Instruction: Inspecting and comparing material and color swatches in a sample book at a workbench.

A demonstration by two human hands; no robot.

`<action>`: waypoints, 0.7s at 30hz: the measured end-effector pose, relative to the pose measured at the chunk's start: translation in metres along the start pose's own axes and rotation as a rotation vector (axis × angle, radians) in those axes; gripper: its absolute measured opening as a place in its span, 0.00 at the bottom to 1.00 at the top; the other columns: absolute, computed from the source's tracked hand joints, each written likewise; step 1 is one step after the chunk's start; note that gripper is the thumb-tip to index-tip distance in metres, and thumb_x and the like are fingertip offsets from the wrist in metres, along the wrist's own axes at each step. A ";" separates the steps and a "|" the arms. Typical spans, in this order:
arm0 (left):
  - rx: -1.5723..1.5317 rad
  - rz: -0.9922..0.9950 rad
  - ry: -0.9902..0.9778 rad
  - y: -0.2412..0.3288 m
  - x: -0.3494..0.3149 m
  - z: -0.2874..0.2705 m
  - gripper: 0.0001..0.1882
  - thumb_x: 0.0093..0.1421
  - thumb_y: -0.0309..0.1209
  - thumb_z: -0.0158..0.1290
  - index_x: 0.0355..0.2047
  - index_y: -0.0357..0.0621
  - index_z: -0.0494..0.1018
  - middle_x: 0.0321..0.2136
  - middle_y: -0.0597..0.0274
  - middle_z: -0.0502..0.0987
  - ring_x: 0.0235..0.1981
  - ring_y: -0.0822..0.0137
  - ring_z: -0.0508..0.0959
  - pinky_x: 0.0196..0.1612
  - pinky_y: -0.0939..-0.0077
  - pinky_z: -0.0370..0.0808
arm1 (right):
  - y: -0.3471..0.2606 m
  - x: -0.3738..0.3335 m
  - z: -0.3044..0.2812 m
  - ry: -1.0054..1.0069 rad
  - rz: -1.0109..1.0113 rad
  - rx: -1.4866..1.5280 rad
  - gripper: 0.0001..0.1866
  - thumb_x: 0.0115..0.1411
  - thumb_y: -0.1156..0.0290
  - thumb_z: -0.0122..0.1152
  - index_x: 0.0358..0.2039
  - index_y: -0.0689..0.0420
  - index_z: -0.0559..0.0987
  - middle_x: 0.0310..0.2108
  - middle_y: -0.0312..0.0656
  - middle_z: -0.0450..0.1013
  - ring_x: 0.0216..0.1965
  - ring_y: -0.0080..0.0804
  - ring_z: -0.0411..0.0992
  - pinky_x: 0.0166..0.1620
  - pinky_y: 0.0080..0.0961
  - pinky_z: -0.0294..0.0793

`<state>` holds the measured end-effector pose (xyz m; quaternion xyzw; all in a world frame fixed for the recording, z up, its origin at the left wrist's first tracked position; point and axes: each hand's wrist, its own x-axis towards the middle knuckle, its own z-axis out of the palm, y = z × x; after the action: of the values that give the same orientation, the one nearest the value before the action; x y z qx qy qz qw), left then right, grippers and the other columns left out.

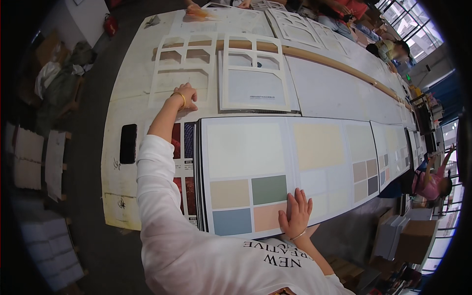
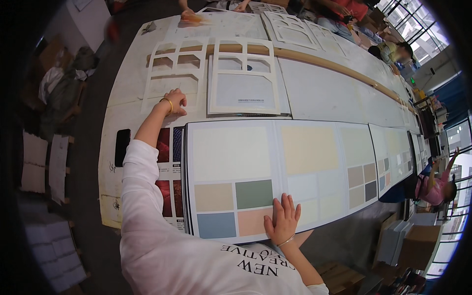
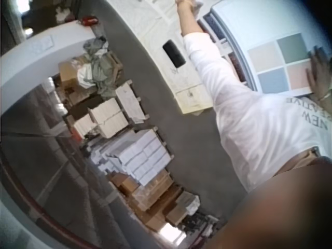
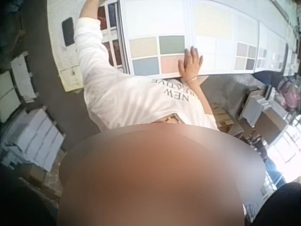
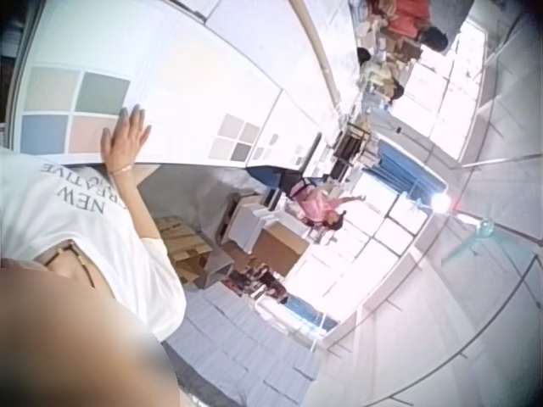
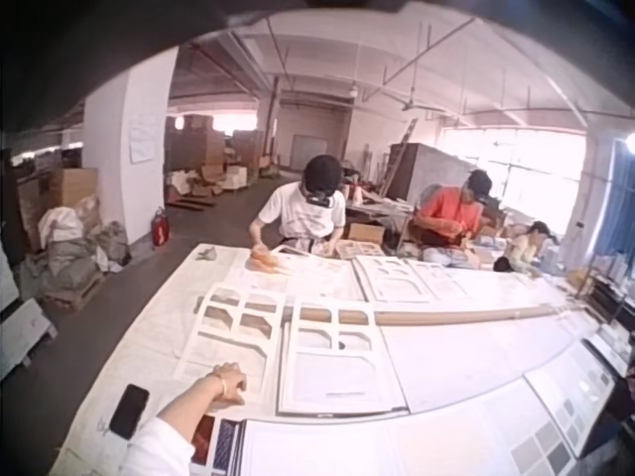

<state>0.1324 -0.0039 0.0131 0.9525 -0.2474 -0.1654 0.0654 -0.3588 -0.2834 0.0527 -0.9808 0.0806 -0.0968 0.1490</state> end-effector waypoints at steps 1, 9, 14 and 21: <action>0.002 0.001 0.003 -0.003 0.001 0.003 0.19 0.39 0.39 0.72 0.30 0.52 0.77 0.46 0.59 0.71 0.53 0.57 0.69 0.56 0.62 0.65 | 0.000 0.000 0.000 0.002 0.002 0.001 0.32 0.52 0.63 0.58 0.57 0.62 0.71 0.65 0.57 0.60 0.68 0.54 0.55 0.68 0.55 0.38; 0.048 0.084 0.067 -0.005 -0.002 -0.004 0.17 0.41 0.41 0.71 0.29 0.51 0.79 0.42 0.60 0.76 0.47 0.58 0.74 0.54 0.64 0.65 | -0.002 0.000 -0.002 -0.012 0.014 0.024 0.32 0.52 0.62 0.58 0.58 0.61 0.71 0.64 0.57 0.60 0.67 0.54 0.55 0.68 0.55 0.39; -0.152 0.113 0.159 -0.014 -0.011 -0.016 0.17 0.44 0.42 0.67 0.31 0.49 0.79 0.32 0.63 0.81 0.36 0.62 0.79 0.52 0.67 0.64 | -0.002 -0.001 -0.001 0.004 0.011 0.015 0.32 0.53 0.62 0.58 0.58 0.61 0.70 0.65 0.56 0.60 0.67 0.54 0.55 0.68 0.55 0.39; -0.489 0.214 0.410 -0.046 -0.003 -0.049 0.19 0.51 0.37 0.66 0.41 0.41 0.79 0.33 0.60 0.80 0.33 0.68 0.78 0.39 0.72 0.77 | -0.001 -0.002 0.004 0.028 -0.003 0.026 0.31 0.54 0.59 0.59 0.58 0.57 0.70 0.65 0.53 0.60 0.68 0.51 0.55 0.68 0.57 0.40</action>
<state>0.1675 0.0395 0.0508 0.8907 -0.2807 -0.0172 0.3573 -0.3602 -0.2813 0.0489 -0.9775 0.0798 -0.1120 0.1601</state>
